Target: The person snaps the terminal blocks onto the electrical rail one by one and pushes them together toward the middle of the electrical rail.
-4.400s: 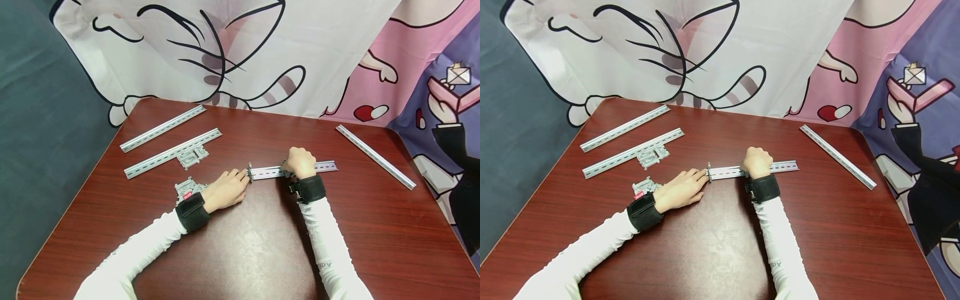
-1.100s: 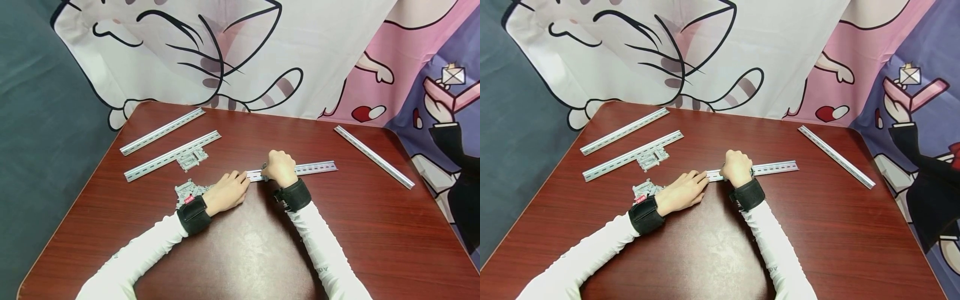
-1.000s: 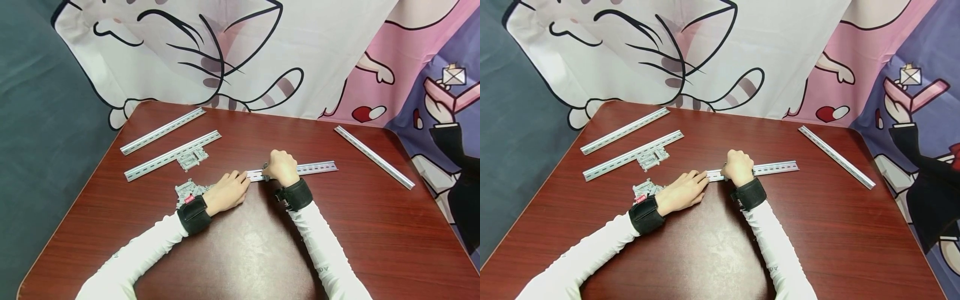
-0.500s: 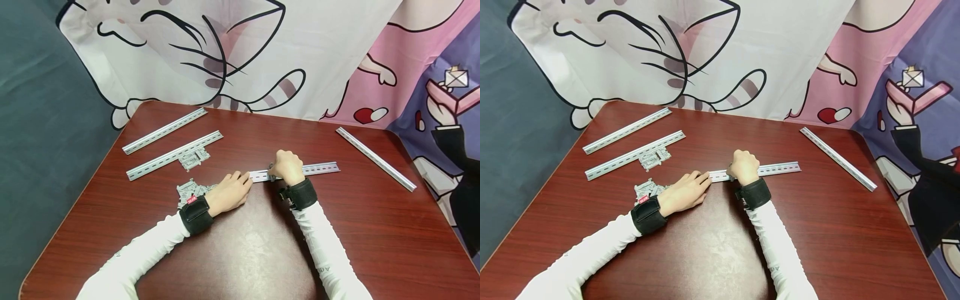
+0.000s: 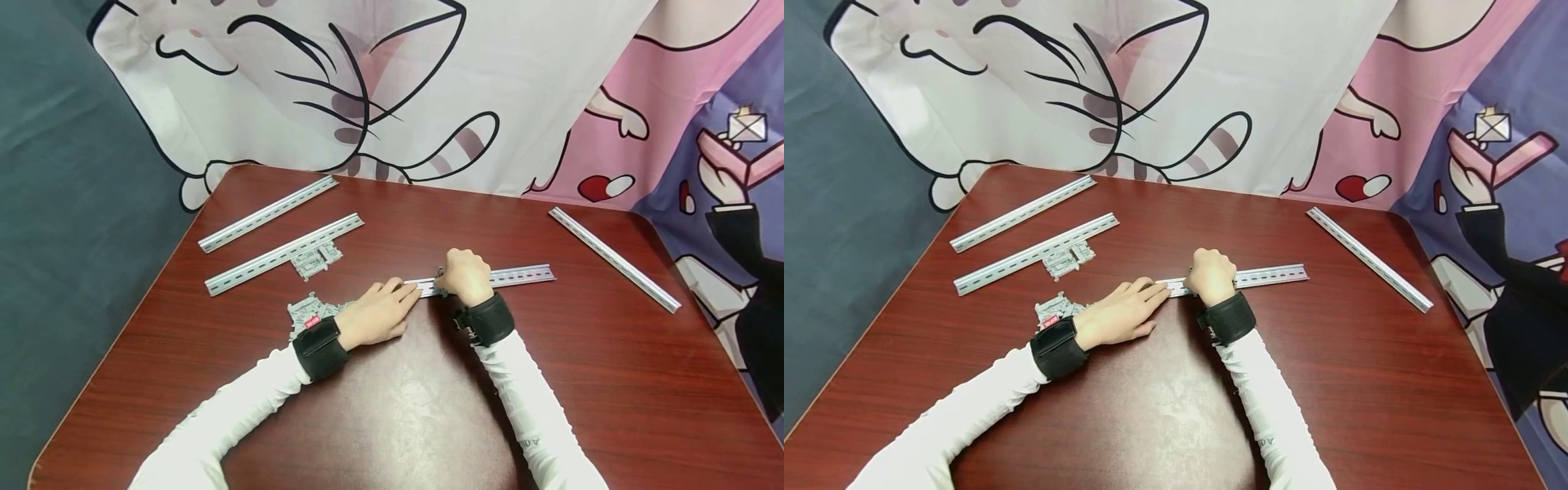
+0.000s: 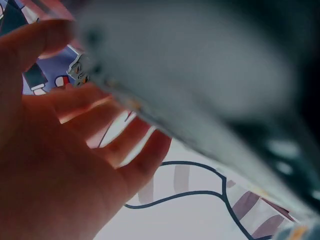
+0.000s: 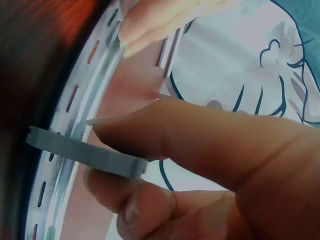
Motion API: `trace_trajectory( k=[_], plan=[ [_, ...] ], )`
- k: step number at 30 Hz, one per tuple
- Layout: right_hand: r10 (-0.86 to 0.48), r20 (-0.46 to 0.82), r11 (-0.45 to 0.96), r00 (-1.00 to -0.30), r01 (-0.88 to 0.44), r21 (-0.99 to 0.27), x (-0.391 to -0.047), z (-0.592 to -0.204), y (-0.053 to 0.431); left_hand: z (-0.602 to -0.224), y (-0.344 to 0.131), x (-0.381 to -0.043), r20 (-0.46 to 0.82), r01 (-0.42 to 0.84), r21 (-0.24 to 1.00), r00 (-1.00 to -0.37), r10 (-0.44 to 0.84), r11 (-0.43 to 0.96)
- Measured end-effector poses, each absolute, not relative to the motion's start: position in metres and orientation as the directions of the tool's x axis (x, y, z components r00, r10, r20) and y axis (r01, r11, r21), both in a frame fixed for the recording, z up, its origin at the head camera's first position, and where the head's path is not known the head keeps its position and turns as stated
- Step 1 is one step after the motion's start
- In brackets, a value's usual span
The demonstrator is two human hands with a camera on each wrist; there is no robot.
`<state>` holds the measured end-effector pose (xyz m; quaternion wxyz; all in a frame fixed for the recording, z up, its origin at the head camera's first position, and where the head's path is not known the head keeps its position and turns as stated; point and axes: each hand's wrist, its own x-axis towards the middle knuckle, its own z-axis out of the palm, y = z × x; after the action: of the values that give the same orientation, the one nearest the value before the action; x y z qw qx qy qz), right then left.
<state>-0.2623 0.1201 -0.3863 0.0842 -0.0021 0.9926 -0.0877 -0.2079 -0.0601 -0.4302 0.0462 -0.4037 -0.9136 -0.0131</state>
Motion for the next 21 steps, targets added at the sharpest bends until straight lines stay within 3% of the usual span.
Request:
trace_trajectory(
  k=[13,21],
  plan=[
    [0.008,-0.086,0.99,-0.996,0.021,-0.143,-0.26,-0.392,0.114,-0.427,-0.057,-0.206,0.006,0.713,0.079,-0.699,0.715,0.697],
    [0.043,-0.132,0.986,-0.99,0.063,-0.153,-0.266,-0.391,0.125,-0.425,-0.056,-0.204,-0.004,0.702,0.103,-0.708,0.706,0.705]
  ],
)
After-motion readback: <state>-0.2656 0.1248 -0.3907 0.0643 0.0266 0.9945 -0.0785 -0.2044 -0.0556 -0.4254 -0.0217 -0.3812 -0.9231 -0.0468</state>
